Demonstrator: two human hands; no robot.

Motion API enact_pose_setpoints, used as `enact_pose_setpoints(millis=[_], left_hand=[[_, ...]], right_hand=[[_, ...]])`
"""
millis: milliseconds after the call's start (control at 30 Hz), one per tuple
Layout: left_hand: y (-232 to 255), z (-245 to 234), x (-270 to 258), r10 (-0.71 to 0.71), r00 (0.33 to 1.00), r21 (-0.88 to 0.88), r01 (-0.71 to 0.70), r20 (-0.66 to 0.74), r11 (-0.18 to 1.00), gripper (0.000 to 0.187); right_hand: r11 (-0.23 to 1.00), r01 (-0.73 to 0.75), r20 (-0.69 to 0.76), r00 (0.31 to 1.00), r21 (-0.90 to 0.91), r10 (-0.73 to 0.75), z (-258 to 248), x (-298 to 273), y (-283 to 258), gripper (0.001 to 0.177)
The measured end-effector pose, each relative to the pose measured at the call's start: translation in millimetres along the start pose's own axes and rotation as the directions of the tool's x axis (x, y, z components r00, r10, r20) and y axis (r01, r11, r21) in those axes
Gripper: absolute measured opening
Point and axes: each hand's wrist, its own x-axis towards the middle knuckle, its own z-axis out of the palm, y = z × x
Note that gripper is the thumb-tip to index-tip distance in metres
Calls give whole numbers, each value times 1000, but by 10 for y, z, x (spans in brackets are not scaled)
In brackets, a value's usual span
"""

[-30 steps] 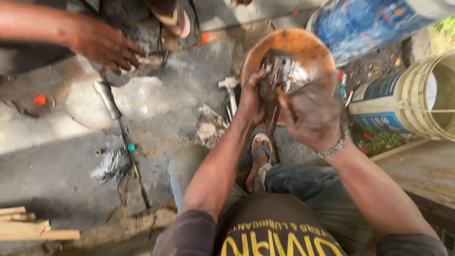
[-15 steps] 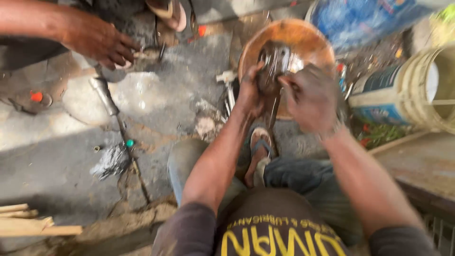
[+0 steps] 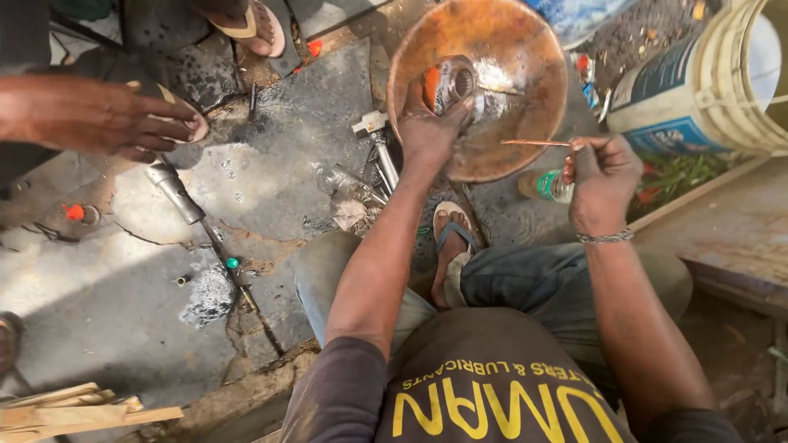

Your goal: The person cleans a metal part using a screwdriver and a cloth before pouring liquid from a bottle onto it. They then insert a metal component into the part and use a hammer to secure the pieces together.

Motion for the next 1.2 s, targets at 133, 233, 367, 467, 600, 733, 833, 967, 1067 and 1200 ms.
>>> enact_pose_setpoints(millis=[133, 233, 367, 467, 600, 733, 833, 967, 1067, 1200], left_hand=[[67, -68, -77, 22, 992, 274, -57, 127, 960, 81], [-65, 7, -103, 177, 975, 308, -210, 131, 928, 78], [-89, 28, -113, 195, 969, 314, -233, 149, 920, 80], [-116, 25, -123, 257, 960, 255, -277, 111, 926, 82], [-105, 9, -115, 271, 961, 202, -277, 62, 939, 81], [-209, 73, -65, 143, 985, 153, -156, 97, 976, 80], [-189, 63, -76, 118, 986, 160, -136, 117, 978, 82], [-483, 170, -20, 199, 973, 233, -221, 114, 947, 83], [-266, 92, -72, 190, 974, 207, -212, 122, 955, 83], [-113, 61, -86, 201, 975, 110, -210, 92, 971, 81]], right_hand=[[996, -50, 40, 998, -75, 53, 32, -128, 185, 7], [988, 72, 49, 997, -133, -66, 146, -178, 331, 9], [948, 174, 66, 985, -266, -162, 185, -229, 391, 12], [888, 187, 85, 982, -420, -167, 220, -230, 254, 13], [750, 379, 222, 925, -542, -307, 247, -181, 220, 11], [599, 420, 399, 900, -681, -177, 265, -140, 426, 3], [448, 465, 512, 859, -764, -19, 309, -179, 415, 10], [296, 422, 510, 780, -857, 364, 227, -141, 1034, 19], [169, 549, 566, 721, -819, 400, 87, -158, 1702, 18], [324, 463, 562, 728, -825, 392, 396, -183, 1151, 32]])
